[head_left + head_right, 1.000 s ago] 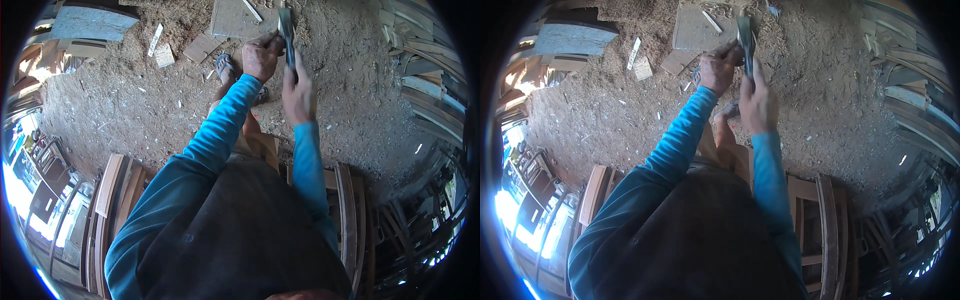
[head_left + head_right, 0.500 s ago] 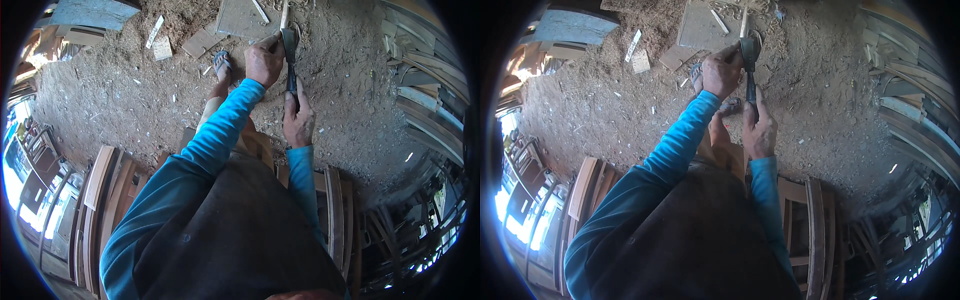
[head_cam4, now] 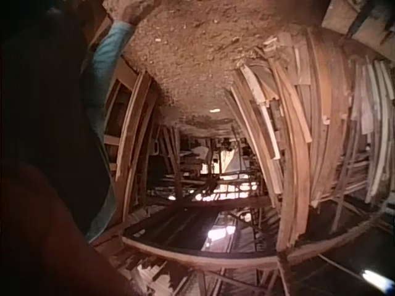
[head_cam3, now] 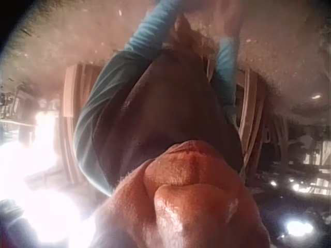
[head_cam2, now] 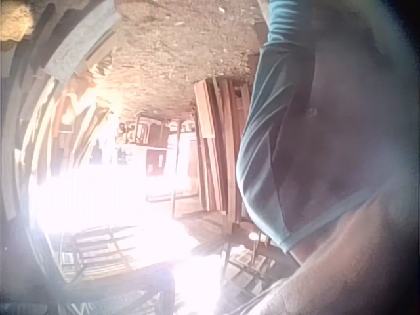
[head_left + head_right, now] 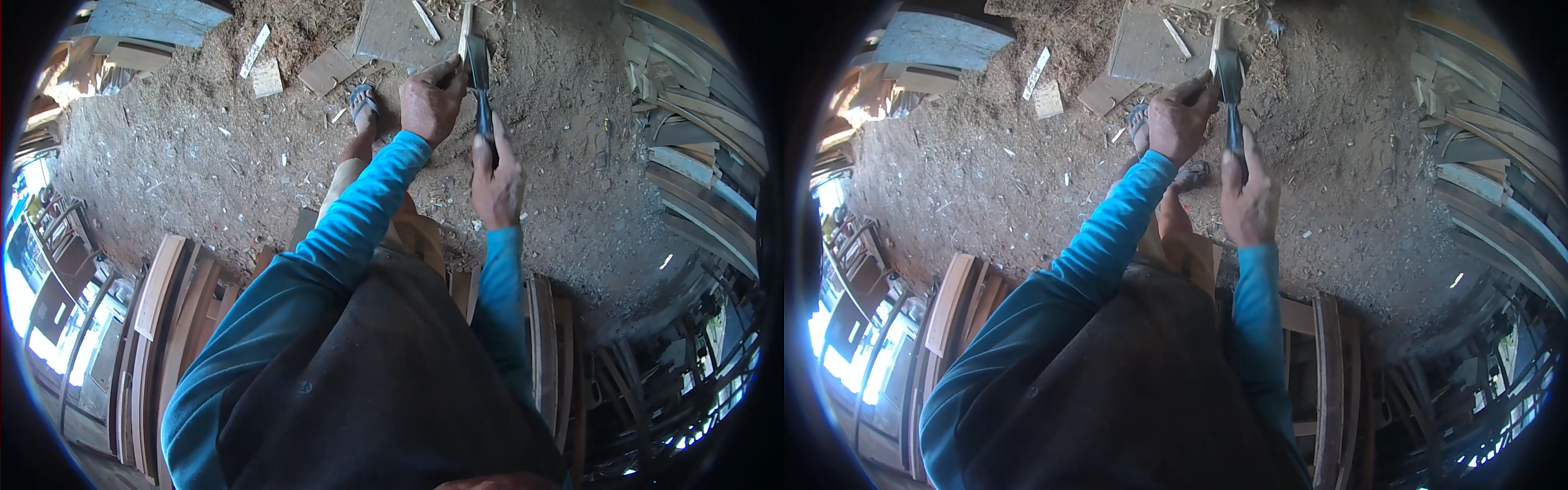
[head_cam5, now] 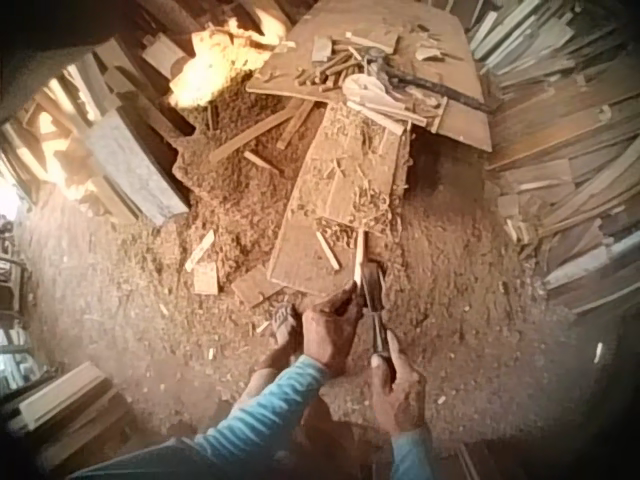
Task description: The person uses a chisel to shave thin strips from a piece of wood, repeatedly striking the tool with their hand to remove material from the surface.
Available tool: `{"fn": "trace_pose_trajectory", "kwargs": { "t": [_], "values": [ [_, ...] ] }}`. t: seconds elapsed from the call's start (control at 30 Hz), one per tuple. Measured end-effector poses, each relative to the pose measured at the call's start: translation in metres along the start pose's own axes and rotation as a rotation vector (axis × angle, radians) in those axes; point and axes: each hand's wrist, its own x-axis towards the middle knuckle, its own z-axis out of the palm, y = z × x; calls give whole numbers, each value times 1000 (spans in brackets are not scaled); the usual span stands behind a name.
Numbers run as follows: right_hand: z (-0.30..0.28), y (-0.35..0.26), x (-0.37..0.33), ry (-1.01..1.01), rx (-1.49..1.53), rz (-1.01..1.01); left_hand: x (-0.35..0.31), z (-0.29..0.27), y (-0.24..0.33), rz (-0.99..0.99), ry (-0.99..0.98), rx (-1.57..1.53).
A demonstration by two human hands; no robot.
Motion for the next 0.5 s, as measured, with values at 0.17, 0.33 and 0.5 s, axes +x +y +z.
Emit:
{"fn": "trace_pose_trajectory", "kwargs": {
  "t": [0.17, 0.33, 0.5],
  "values": [
    [2, 12, -15, -6, 38, 25, -3, 2, -6, -79, 0, -203],
    [-2, 17, -14, -24, 73, 30, 0, -3, 0, -142, -66, -284],
    [9, 15, -31, 12, 74, -113, 1, -3, -6, -105, -44, -276]
  ]
}}
